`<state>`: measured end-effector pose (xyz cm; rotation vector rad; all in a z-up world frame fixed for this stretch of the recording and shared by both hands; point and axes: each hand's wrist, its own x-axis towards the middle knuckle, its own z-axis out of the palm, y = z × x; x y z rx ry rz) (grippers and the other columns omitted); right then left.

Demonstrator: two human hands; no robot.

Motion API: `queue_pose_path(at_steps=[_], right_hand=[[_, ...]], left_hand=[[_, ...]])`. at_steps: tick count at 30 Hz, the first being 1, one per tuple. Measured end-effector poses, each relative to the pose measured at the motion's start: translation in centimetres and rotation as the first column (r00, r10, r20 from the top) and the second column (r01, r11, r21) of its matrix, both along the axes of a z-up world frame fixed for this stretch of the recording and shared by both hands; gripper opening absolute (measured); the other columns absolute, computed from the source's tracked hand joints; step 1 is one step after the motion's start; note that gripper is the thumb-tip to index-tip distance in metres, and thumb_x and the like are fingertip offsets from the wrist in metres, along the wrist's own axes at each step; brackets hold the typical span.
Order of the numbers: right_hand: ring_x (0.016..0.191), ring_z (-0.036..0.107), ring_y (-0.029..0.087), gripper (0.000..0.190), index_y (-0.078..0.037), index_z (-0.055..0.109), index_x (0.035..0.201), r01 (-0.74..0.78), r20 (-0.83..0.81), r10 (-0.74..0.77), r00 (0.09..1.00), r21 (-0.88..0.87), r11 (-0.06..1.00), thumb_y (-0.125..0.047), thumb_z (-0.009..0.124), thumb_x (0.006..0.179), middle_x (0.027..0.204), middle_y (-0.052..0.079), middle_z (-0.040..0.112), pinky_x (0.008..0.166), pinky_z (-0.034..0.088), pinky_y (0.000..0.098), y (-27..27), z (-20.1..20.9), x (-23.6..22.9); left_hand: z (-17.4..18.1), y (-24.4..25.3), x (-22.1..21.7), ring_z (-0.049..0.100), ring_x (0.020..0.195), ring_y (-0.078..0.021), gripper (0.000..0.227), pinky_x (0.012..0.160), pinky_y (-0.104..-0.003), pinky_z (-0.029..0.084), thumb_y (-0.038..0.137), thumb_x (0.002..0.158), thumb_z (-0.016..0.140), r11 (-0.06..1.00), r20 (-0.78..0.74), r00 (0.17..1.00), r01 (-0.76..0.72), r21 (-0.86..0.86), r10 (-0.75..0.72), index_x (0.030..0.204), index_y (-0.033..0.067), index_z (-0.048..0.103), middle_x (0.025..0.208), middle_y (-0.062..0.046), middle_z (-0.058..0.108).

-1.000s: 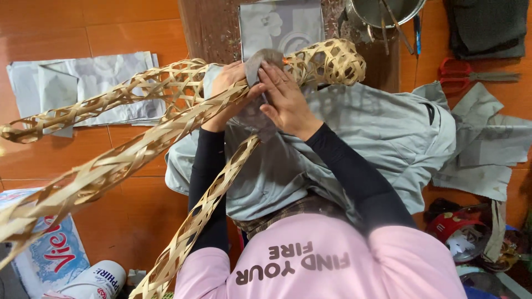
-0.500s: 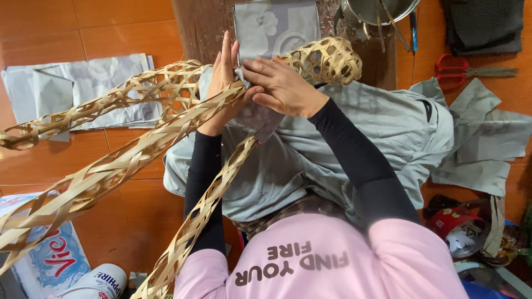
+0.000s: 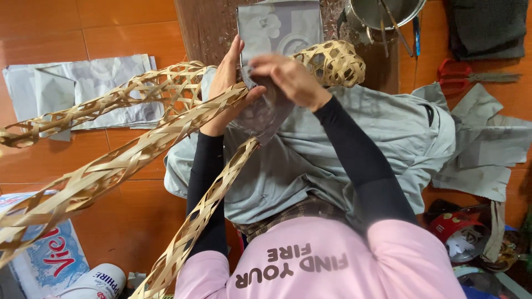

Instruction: Applying glue and paper sheets to a bamboo giraffe frame to create a decorative model.

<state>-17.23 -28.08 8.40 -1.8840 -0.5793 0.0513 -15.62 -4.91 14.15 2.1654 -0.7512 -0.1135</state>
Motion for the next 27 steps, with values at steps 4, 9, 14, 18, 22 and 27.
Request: queue_pose_path(at_steps=[4, 9, 14, 18, 22, 27], right_hand=[[0.147, 0.05, 0.034, 0.074, -0.01, 0.061, 0.145, -0.076, 0.02, 0.076, 0.997, 0.02, 0.997, -0.06, 0.017, 0.114, 0.15, 0.013, 0.06, 0.124, 0.037, 0.0447, 1.2, 2.4, -0.7], [0.145, 0.046, 0.033, 0.08, -0.008, 0.065, 0.141, -0.185, 0.064, 0.193, 0.979, -0.112, 0.976, -0.061, 0.014, 0.111, 0.144, 0.014, 0.062, 0.122, 0.029, 0.0488, 1.3, 2.2, 0.7], [0.14, 0.055, 0.033, 0.077, -0.017, 0.069, 0.126, -0.237, -0.04, 0.234, 0.971, -0.247, 0.94, -0.064, 0.011, 0.108, 0.146, 0.014, 0.064, 0.12, 0.042, 0.0458, 1.0, 0.9, 2.0], [0.144, 0.053, 0.034, 0.095, -0.001, 0.049, 0.149, -0.17, -0.365, 0.23, 0.902, 0.188, 0.967, -0.074, 0.009, 0.103, 0.15, 0.024, 0.055, 0.123, 0.041, 0.0437, -0.6, -0.3, 3.3], [0.146, 0.053, 0.033, 0.105, 0.002, 0.05, 0.15, 0.081, -0.359, 0.001, 0.933, 0.213, 0.974, -0.078, 0.008, 0.097, 0.152, 0.021, 0.054, 0.123, 0.04, 0.0431, -1.7, 0.9, 2.5], [0.139, 0.056, 0.032, 0.103, 0.0, 0.056, 0.146, 0.076, -0.32, -0.055, 0.946, 0.056, 0.996, -0.077, 0.007, 0.099, 0.143, 0.02, 0.063, 0.118, 0.041, 0.0439, -1.4, 2.4, 0.0]], left_hand=[[-0.3, 0.0, 0.0, 0.047, 0.152, -0.0357, 0.114, 0.124, -0.042, 0.044, 0.032, 0.089, 0.093, 0.999, 0.021, 1.0, 0.004, -0.032, -0.003, 0.167, 0.0065, 0.013, 0.165, -0.02, 0.043], [0.4, -0.1, -0.3, 0.061, 0.136, -0.0307, 0.114, 0.112, -0.037, 0.053, 0.034, 0.09, 0.091, 0.988, -0.173, 0.984, -0.074, -0.132, 0.05, 0.165, 0.005, 0.009, 0.167, -0.021, 0.041], [-0.5, 0.3, 0.5, 0.038, 0.157, -0.0354, 0.09, 0.127, -0.043, 0.039, 0.03, 0.094, 0.086, 0.998, 0.064, 0.996, 0.056, -0.007, -0.056, 0.164, 0.0148, 0.032, 0.169, -0.018, 0.035], [0.5, -0.2, 1.6, 0.031, 0.155, -0.033, 0.068, 0.126, -0.053, 0.023, 0.035, 0.098, 0.075, 0.97, 0.084, 0.989, 0.099, 0.222, -0.12, 0.157, 0.0123, 0.051, 0.164, -0.012, 0.044], [-0.6, 0.1, 2.5, 0.042, 0.149, -0.0293, 0.046, 0.124, -0.055, 0.02, 0.037, 0.1, 0.07, 0.931, 0.102, 0.978, 0.136, 0.338, -0.18, 0.14, 0.0149, 0.066, 0.149, -0.007, 0.061], [0.3, 0.1, 2.6, 0.063, 0.127, -0.0312, 0.043, 0.12, -0.049, 0.033, 0.033, 0.102, 0.065, 0.968, -0.031, 0.984, 0.18, 0.176, -0.177, 0.137, 0.0066, 0.065, 0.134, -0.014, 0.069]])
